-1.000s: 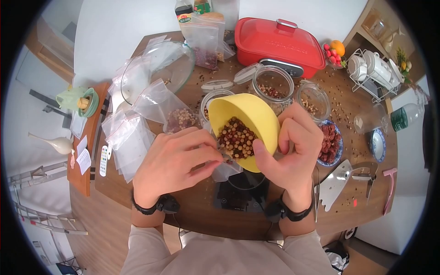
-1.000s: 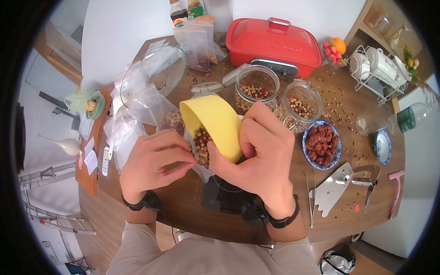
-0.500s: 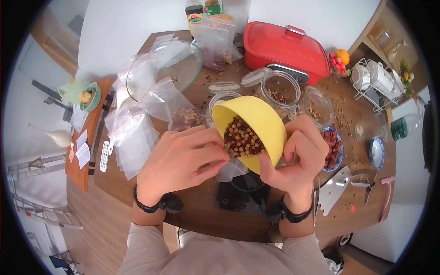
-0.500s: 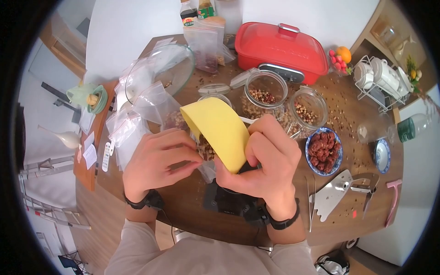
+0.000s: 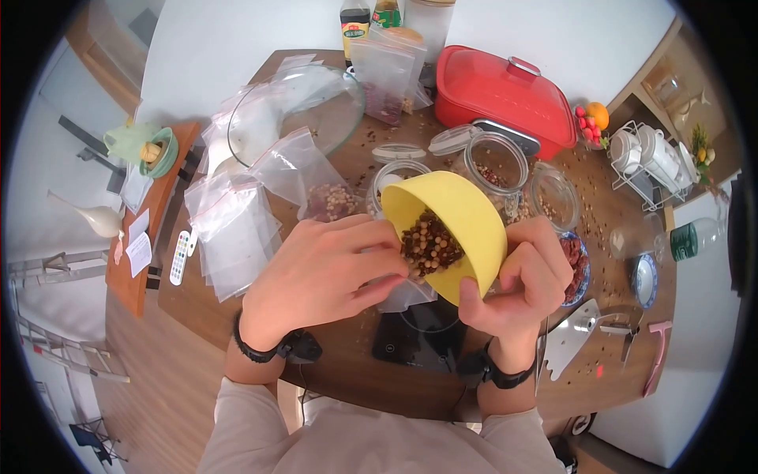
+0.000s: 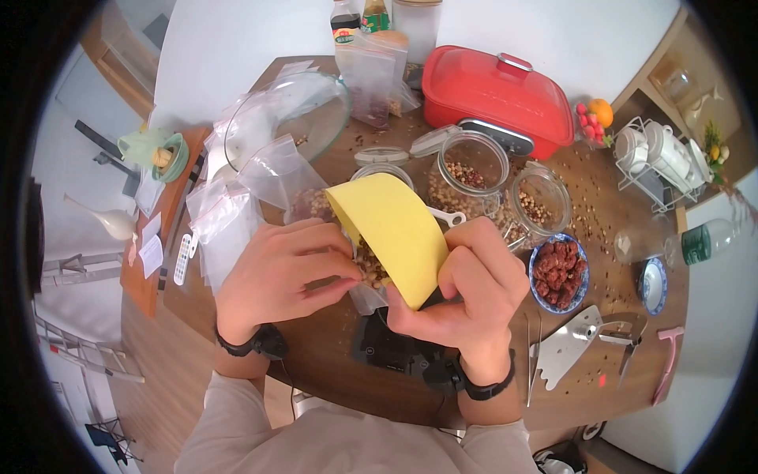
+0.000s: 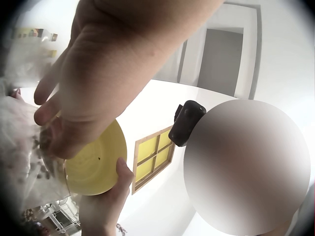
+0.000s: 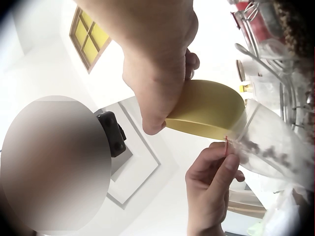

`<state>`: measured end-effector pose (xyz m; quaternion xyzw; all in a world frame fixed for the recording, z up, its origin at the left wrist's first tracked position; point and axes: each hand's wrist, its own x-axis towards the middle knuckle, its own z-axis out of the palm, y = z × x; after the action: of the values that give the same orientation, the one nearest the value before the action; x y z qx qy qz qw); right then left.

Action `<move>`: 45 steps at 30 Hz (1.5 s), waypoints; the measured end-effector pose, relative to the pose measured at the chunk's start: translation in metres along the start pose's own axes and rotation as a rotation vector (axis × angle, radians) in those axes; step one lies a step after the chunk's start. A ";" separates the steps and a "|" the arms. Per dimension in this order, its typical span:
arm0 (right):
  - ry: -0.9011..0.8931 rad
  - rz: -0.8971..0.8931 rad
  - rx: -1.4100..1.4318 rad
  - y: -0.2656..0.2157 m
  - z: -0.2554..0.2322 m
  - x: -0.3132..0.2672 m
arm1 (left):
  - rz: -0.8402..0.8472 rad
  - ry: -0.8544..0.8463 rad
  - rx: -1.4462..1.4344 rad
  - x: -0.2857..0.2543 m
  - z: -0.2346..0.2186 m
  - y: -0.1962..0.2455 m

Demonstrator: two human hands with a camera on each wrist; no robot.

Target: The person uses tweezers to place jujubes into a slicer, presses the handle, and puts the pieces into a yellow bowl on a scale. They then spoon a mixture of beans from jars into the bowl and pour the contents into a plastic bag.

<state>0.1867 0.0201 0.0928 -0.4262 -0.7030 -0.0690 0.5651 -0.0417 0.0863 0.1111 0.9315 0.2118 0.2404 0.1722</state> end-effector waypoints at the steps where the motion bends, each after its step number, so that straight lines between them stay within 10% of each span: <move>1: 0.000 0.005 -0.006 -0.001 0.000 0.000 | -0.001 -0.001 0.003 0.000 0.000 0.000; 45: 0.112 -0.165 -0.265 -0.018 0.015 -0.011 | 0.014 0.055 0.127 -0.008 -0.004 -0.005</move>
<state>0.1633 0.0112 0.0851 -0.4336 -0.6878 -0.2308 0.5345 -0.0512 0.0875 0.1097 0.9350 0.2250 0.2531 0.1054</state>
